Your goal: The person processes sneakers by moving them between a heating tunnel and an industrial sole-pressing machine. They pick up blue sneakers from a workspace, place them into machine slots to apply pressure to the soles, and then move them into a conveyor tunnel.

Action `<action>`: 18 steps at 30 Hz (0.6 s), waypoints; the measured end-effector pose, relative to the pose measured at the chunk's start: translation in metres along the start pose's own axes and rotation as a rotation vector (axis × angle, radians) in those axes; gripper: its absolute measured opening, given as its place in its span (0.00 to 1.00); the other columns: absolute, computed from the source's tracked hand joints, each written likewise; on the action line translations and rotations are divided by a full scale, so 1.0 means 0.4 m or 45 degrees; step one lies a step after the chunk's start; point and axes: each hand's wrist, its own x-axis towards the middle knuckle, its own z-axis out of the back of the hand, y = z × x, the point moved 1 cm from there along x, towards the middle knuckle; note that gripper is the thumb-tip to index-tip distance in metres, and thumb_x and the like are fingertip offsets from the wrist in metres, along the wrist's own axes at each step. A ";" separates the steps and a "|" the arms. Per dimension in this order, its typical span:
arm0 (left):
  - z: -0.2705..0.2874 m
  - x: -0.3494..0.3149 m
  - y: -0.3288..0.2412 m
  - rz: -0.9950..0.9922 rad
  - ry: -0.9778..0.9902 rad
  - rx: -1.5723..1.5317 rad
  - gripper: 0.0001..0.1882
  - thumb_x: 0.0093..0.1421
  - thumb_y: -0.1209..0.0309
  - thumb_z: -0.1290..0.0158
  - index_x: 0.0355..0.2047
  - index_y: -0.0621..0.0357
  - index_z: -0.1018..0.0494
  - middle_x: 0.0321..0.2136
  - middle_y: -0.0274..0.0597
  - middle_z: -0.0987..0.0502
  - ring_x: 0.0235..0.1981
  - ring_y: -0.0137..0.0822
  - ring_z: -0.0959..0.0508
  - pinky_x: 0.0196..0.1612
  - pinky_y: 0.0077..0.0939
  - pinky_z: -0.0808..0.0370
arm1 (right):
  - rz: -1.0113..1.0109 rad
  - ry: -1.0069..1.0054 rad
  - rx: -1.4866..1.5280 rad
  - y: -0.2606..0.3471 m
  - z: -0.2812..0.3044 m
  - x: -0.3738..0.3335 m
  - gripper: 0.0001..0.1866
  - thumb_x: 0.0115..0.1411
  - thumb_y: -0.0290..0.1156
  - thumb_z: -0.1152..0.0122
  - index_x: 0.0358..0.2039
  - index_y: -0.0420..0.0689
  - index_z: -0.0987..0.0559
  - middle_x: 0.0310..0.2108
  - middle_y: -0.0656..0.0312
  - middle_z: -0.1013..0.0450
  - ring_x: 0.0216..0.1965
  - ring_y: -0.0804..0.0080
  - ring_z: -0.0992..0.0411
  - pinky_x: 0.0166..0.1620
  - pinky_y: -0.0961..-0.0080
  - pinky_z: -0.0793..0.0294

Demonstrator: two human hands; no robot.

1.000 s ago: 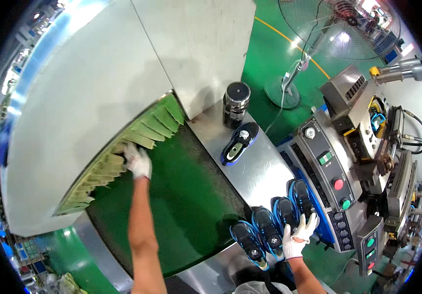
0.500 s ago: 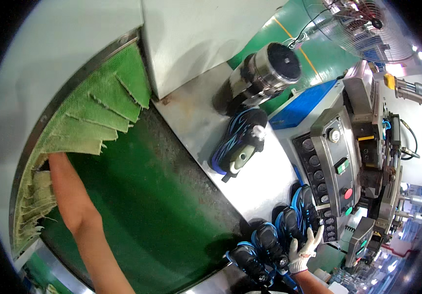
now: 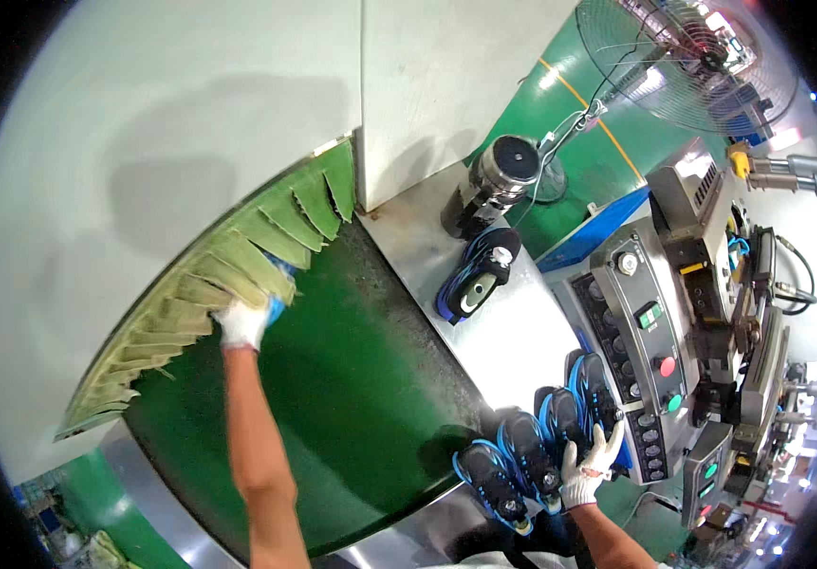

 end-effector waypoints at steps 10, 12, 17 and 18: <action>0.211 -0.767 -0.324 0.111 0.538 -0.294 0.29 0.47 0.54 0.28 0.42 0.61 0.21 0.38 0.53 0.17 0.40 0.51 0.17 0.43 0.42 0.23 | -0.005 -0.011 0.116 0.028 0.077 0.022 0.32 0.48 0.38 0.26 0.53 0.37 0.22 0.70 0.39 0.45 0.70 0.36 0.49 0.71 0.44 0.52; 0.251 -0.869 -0.342 0.118 0.626 -0.071 0.30 0.49 0.51 0.30 0.44 0.62 0.22 0.38 0.55 0.17 0.40 0.52 0.17 0.45 0.42 0.22 | 0.046 0.089 0.077 0.020 0.109 0.018 0.35 0.48 0.44 0.26 0.54 0.39 0.22 0.68 0.39 0.42 0.69 0.37 0.47 0.69 0.42 0.51; 0.400 -0.997 -0.558 -0.052 0.943 -0.071 0.30 0.47 0.48 0.31 0.39 0.60 0.20 0.36 0.52 0.16 0.39 0.50 0.16 0.45 0.42 0.22 | 0.255 0.491 0.577 -0.036 0.323 0.016 0.46 0.50 0.51 0.30 0.63 0.35 0.33 0.66 0.36 0.41 0.67 0.37 0.44 0.69 0.47 0.48; 0.416 -1.000 -0.618 -0.264 1.013 0.026 0.30 0.47 0.47 0.32 0.39 0.59 0.20 0.36 0.51 0.16 0.39 0.50 0.16 0.44 0.41 0.22 | 0.397 0.602 0.690 -0.046 0.359 0.000 0.46 0.50 0.51 0.30 0.63 0.34 0.33 0.64 0.36 0.40 0.66 0.39 0.41 0.69 0.50 0.44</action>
